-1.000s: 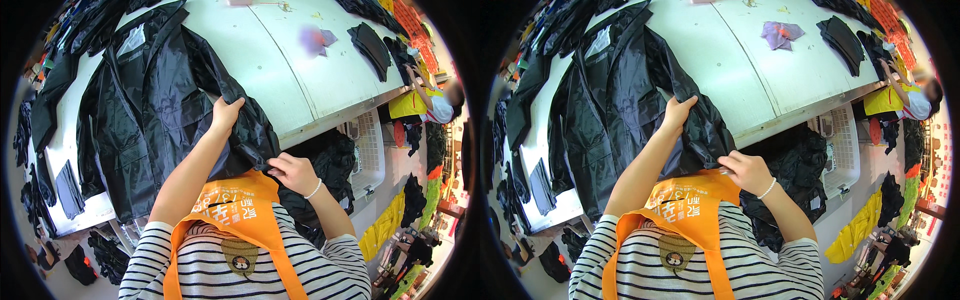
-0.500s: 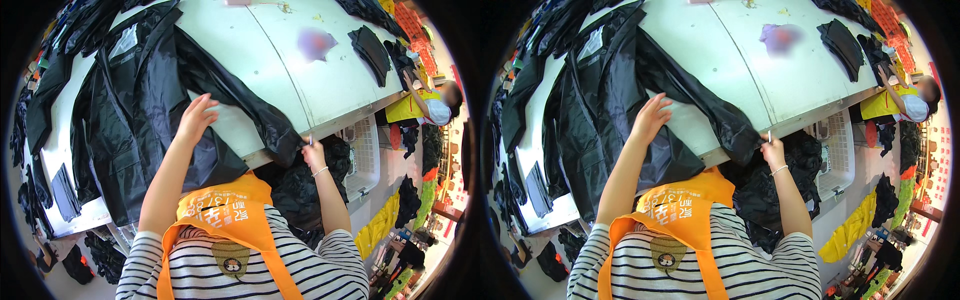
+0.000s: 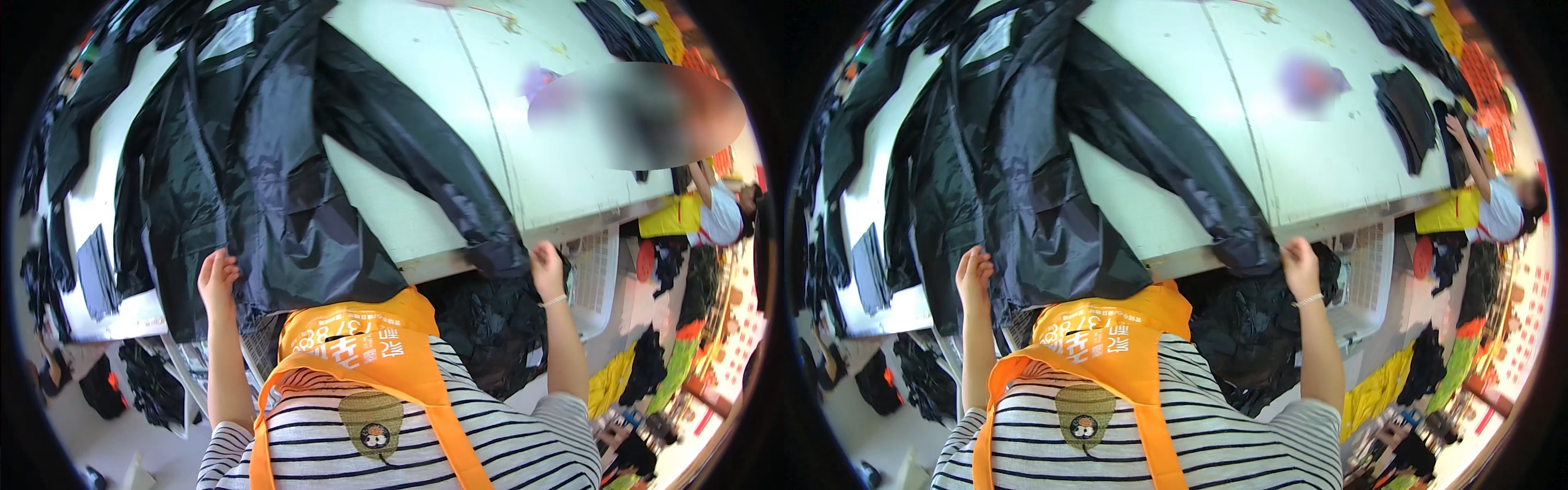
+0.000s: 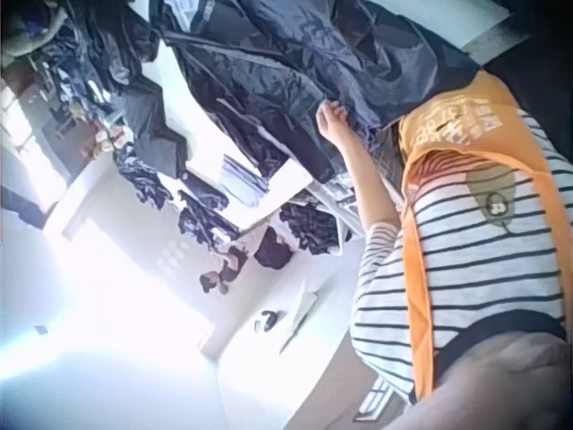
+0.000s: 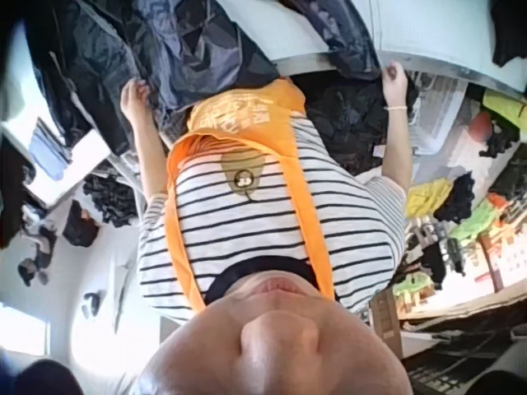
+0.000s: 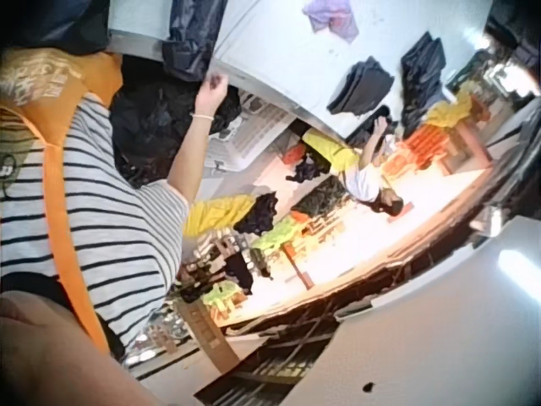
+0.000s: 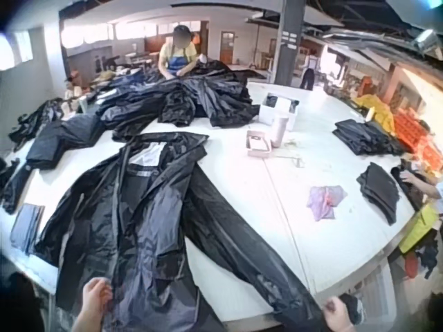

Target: The person folds a black garment on a table, then places it into a black plastic bag and seals it. The person then picks up another black garment, unfolds it, and begins to fold it again.

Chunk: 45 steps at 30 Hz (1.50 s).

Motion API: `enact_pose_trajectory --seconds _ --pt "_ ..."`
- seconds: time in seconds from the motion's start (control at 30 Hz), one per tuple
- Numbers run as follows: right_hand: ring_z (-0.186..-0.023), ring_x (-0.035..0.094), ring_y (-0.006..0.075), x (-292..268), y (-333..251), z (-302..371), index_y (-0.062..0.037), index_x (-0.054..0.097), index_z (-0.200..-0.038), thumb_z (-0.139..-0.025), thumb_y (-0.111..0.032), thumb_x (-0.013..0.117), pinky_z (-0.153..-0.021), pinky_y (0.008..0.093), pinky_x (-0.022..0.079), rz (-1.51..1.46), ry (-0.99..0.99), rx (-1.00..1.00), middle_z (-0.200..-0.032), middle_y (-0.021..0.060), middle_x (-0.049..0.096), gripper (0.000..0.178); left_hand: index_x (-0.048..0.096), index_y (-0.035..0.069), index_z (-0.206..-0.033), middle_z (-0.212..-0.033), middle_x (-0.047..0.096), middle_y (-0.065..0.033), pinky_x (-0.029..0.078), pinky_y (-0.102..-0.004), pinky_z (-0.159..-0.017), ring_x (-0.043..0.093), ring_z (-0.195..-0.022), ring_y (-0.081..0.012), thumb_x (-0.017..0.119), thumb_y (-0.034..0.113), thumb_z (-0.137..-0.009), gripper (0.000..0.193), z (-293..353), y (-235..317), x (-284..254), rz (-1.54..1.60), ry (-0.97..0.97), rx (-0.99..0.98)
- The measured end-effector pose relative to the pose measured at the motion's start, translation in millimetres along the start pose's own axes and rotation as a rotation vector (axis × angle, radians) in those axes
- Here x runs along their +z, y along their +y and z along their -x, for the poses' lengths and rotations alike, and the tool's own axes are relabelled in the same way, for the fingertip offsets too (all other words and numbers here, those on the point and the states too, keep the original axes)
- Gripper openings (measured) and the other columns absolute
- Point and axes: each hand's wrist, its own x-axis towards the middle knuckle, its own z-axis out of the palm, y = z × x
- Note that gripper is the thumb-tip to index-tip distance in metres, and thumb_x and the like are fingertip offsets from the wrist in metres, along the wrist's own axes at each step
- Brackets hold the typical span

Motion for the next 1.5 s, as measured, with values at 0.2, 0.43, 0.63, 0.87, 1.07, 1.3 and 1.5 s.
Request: enact_pose_trajectory --seconds 0.2,0.43,0.63,0.87,1.07,1.3,1.5 --pt "-0.085 0.058 0.0167 -93.0 114.1 -82.3 0.003 0.053 -0.106 -0.087 -0.009 0.059 -0.077 0.0309 0.048 0.466 0.035 0.179 -0.091 0.0093 0.06 0.023 0.062 0.008 -0.102 -0.079 0.065 -0.0051 0.044 -0.0204 -0.046 0.058 -0.057 -0.0117 0.062 0.02 -0.09 0.018 31.4 -68.2 -183.4 0.013 0.455 -0.181" --pt "-0.093 0.059 0.0329 -26.1 63.3 -280.0 -0.0021 0.057 -0.119 -0.086 -0.015 0.058 -0.085 0.0359 0.047 0.786 -0.006 0.08 -0.112 0.0208 0.058 0.036 0.052 -0.001 -0.112 -0.098 0.061 -0.0121 0.053 -0.0307 -0.061 0.063 -0.085 -0.0234 0.074 0.029 -0.08 0.049 48.8 -83.4 -161.2 0.194 0.726 -0.427" --pt "-0.097 0.061 0.0296 48.9 -67.3 -281.3 0.0005 0.057 -0.119 -0.088 -0.016 0.06 -0.084 0.0358 0.049 0.766 0.223 -0.471 -0.115 0.0182 0.06 0.035 0.054 0.002 -0.117 -0.114 0.063 -0.0099 0.044 -0.0374 -0.096 0.058 -0.108 -0.0245 0.066 0.023 -0.086 0.038 81.5 -66.6 -121.0 0.608 0.339 -0.362" --pt "-0.079 0.064 0.0202 315.6 -328.3 -11.2 -0.0081 0.064 -0.11 -0.087 -0.02 0.062 -0.073 0.0315 0.05 0.054 -0.684 -0.499 -0.093 0.0147 0.066 0.025 0.058 -0.004 -0.108 -0.111 0.064 -0.0168 0.045 -0.042 -0.097 0.061 -0.104 -0.029 0.059 0.015 -0.09 0.026 54.3 -104.0 -115.0 0.755 -0.032 -0.54" --pt "-0.088 0.063 0.0379 469.5 -309.3 78.6 -0.0117 0.057 -0.113 -0.088 -0.041 0.056 -0.077 0.0452 0.051 0.618 -0.799 -0.523 -0.098 0.0194 0.064 0.038 0.056 -0.011 -0.097 -0.094 0.064 -0.0202 0.054 -0.0411 -0.07 0.066 -0.083 -0.0303 0.06 0.006 -0.087 0.021 43.9 -62.2 -113.9 0.475 -0.039 -0.544" --pt "-0.092 0.063 0.0338 364.0 -302.0 46.6 -0.0051 0.061 -0.095 -0.069 -0.009 0.07 -0.081 0.0378 0.05 0.435 -0.563 -0.254 -0.099 0.0154 0.064 0.028 0.059 -0.009 -0.095 -0.094 0.064 -0.016 0.056 -0.0359 -0.072 0.066 -0.078 -0.026 0.06 0.007 -0.087 0.018 23.8 -11.6 -168.6 0.506 -0.078 -0.377" --pt "-0.075 0.058 0.0096 144.0 -298.5 6.9 0.0065 0.06 -0.113 -0.09 -0.013 0.059 -0.072 0.0244 0.047 0.142 0.316 -0.212 -0.083 0.0026 0.064 0.03 0.054 -0.007 -0.11 -0.099 0.06 -0.0123 0.049 -0.0242 -0.068 0.057 -0.083 -0.0154 0.057 0.011 -0.09 0.026 28.6 124.8 -210.2 0.917 -0.219 0.056"
